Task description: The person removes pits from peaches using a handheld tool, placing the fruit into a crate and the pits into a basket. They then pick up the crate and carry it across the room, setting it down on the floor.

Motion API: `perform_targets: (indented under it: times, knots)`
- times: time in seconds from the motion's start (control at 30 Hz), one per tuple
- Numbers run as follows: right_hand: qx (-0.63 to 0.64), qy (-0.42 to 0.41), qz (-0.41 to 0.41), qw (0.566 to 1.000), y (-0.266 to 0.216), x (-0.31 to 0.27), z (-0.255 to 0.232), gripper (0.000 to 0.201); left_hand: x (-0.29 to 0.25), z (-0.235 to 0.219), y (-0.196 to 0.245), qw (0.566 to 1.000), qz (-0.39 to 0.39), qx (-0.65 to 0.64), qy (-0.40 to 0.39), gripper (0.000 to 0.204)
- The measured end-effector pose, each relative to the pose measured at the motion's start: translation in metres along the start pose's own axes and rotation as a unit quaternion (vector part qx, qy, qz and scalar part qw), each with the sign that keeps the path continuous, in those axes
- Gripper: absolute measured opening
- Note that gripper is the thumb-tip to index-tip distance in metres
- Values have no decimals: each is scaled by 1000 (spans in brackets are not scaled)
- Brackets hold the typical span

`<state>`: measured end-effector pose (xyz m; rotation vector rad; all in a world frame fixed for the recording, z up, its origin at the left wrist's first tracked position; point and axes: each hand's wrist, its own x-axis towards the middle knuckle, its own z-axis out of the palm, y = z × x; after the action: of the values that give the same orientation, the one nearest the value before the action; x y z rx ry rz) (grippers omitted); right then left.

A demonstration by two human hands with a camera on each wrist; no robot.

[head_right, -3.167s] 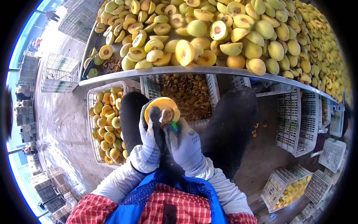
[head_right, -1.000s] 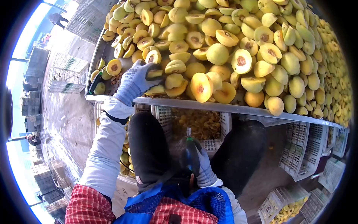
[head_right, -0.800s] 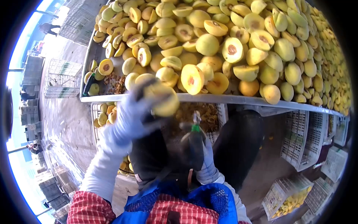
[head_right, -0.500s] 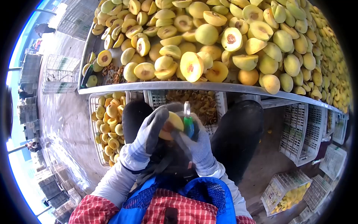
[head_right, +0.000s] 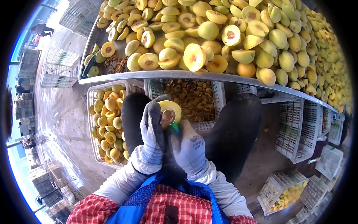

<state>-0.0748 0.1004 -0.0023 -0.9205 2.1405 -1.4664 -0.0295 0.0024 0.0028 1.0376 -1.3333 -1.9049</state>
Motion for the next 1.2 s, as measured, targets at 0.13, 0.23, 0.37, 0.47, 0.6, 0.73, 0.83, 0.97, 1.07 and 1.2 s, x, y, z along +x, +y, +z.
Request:
perform_targets:
  times: [0.13, 0.23, 0.37, 0.47, 0.6, 0.73, 0.83, 0.97, 1.07, 1.2]
  knots:
    - [46, 6, 13, 999, -3, -8, 2, 20, -10, 4, 1, 999, 35, -19, 5, 40]
    - [35, 24, 9, 999, -5, -12, -1, 22, -14, 10, 9, 999, 43, -15, 0, 38]
    - [44, 18, -1, 999, -5, -13, -4, 25, -15, 11, 10, 997, 75, 7, -4, 35]
    - [72, 5, -3, 997, -5, -19, -6, 26, -19, 8, 1, 995, 91, -7, -34, 34]
    - [129, 10, 21, 991, 12, -24, -4, 25, -9, -3, 5, 984, 60, 87, -143, 44]
    - [-41, -26, -108, 993, 19, -24, -10, 32, 17, -20, 29, 937, -173, -37, -302, 50]
    - [15, -113, 23, 993, 34, -44, 1, 31, 18, -18, 18, 957, -103, 69, -261, 29]
    - [672, -283, 318, 606, 34, -39, -13, 25, 15, -22, 8, 948, 81, 91, -295, 26]
    - [811, -349, 303, 358, 24, -35, -7, 40, 19, -26, 0, 938, 77, 66, -331, 27]
    - [839, -314, 331, 297, 19, -38, -4, 47, 10, -29, -18, 954, -90, -24, -285, 29]
